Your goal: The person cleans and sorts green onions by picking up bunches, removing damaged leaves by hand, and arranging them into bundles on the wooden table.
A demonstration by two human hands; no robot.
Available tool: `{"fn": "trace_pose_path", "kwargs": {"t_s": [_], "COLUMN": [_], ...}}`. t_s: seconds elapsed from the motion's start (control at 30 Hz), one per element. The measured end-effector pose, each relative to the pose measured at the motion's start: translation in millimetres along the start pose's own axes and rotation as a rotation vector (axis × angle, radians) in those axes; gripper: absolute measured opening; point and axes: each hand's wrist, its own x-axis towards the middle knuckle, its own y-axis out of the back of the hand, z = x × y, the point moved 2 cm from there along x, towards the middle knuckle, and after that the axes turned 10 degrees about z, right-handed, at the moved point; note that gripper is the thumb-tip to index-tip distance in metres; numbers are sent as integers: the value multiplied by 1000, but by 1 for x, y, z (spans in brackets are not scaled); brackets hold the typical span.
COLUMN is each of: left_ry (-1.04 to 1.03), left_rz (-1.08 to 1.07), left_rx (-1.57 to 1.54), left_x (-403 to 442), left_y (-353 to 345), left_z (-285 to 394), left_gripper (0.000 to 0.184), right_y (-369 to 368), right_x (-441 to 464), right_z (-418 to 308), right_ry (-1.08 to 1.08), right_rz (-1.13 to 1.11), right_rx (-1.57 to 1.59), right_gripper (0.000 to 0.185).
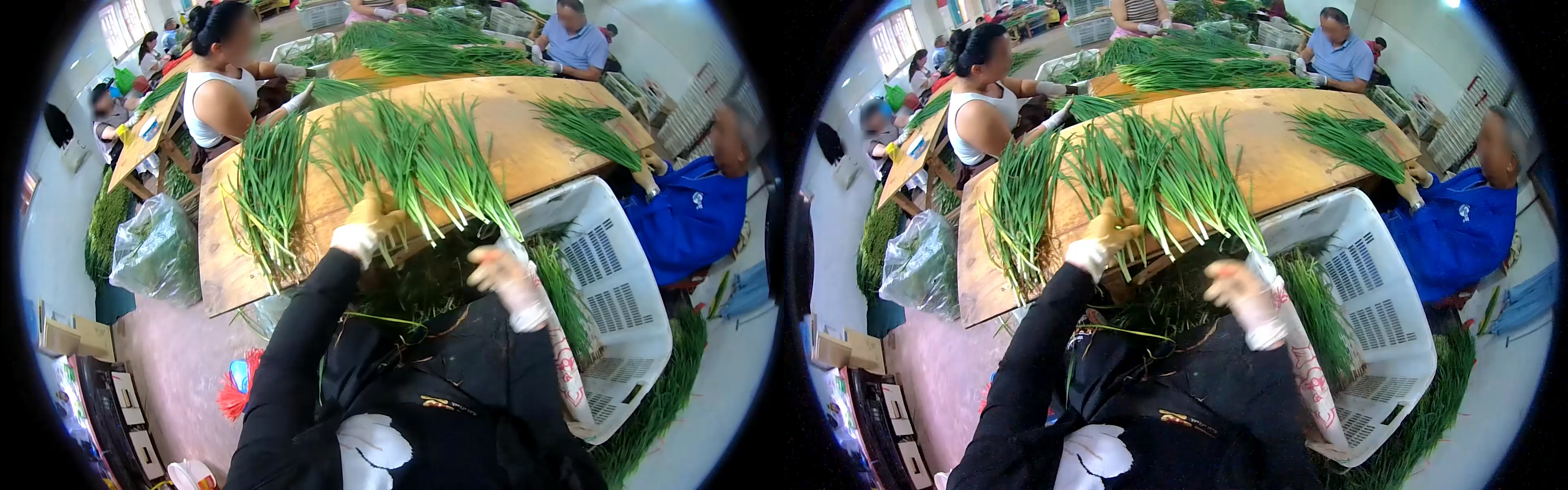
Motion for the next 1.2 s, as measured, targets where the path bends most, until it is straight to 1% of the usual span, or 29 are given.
{"fn": "trace_pose_path", "kwargs": {"t_s": [0.03,0.1,0.13,0.17,0.2,0.23,0.27,0.3,0.33,0.37,0.4,0.43,0.47,0.5,0.57,0.6,0.63,0.7,0.73,0.77,0.83,0.87,0.9,0.93,0.97,1.03,1.1,1.17,1.2], "left_ry": [-17,-132,-172,-212,-239,-266,-268,-313,-357,-257,-175,-149,-117,-143,-64,-127,-189,-301,-331,-323,-425,-322,-460,-443,-485,-518,-340,44,209], "left_rz": [28,159,205,253,365,477,476,583,696,645,480,404,330,337,245,235,222,81,67,75,0,-55,91,224,335,770,1188,1192,1103], "left_rx": [27,85,103,123,272,422,422,455,489,549,428,360,292,283,197,238,280,85,122,122,59,-26,-183,0,-409,-455,-39,185,91], "left_x": [-4,10,14,16,15,10,11,14,19,22,27,27,27,25,26,30,31,34,35,35,29,21,13,5,5,-11,-30,-40,-39], "left_y": [5,7,10,15,15,16,10,4,-1,-10,-18,-25,-33,-42,-59,-72,-79,-84,-85,-77,-51,-26,-2,32,56,122,174,199,204], "left_z": [-2,-29,-36,-40,-41,-37,-42,-50,-59,-60,-62,-53,-44,-27,11,21,30,36,34,32,23,20,5,-6,-44,-83,-134,-196,-222], "left_gripper": [67,65,66,66,74,82,82,87,92,94,96,97,98,99,97,94,91,85,78,78,71,61,45,31,25,31,35,47,59], "right_y": [19,51,51,46,40,33,30,27,27,31,36,41,50,60,37,22,21,25,33,44,64,57,50,51,41,-5,-75,-132,-156], "right_x": [12,41,50,57,65,75,85,94,101,110,113,115,124,141,139,132,135,142,145,151,158,150,143,141,139,135,120,135,150], "right_z": [-17,-24,-30,-37,-41,-36,-28,-20,-16,-15,-15,-13,2,20,25,17,18,24,26,30,25,3,-18,-18,-27,-41,-48,-35,-21], "right_ry": [-1,268,267,269,269,161,249,340,424,453,504,556,324,141,183,105,115,109,153,220,222,128,34,250,499,697,80,-179,-228], "right_rz": [183,416,423,357,285,236,253,267,359,446,598,746,656,376,356,387,375,348,324,332,271,283,292,416,474,281,-209,-363,-381], "right_rx": [-45,-305,-306,-516,-724,-783,-950,-1116,-1167,-1342,-1297,-1244,-1152,-828,-905,-1097,-1103,-1199,-1189,-1227,-1293,-1400,-1506,-1511,-1465,-936,-253,-161,-174], "right_gripper": [17,16,16,23,31,47,48,49,53,54,54,55,54,60,65,67,67,60,57,55,55,53,52,49,45,43,37,39,46]}}
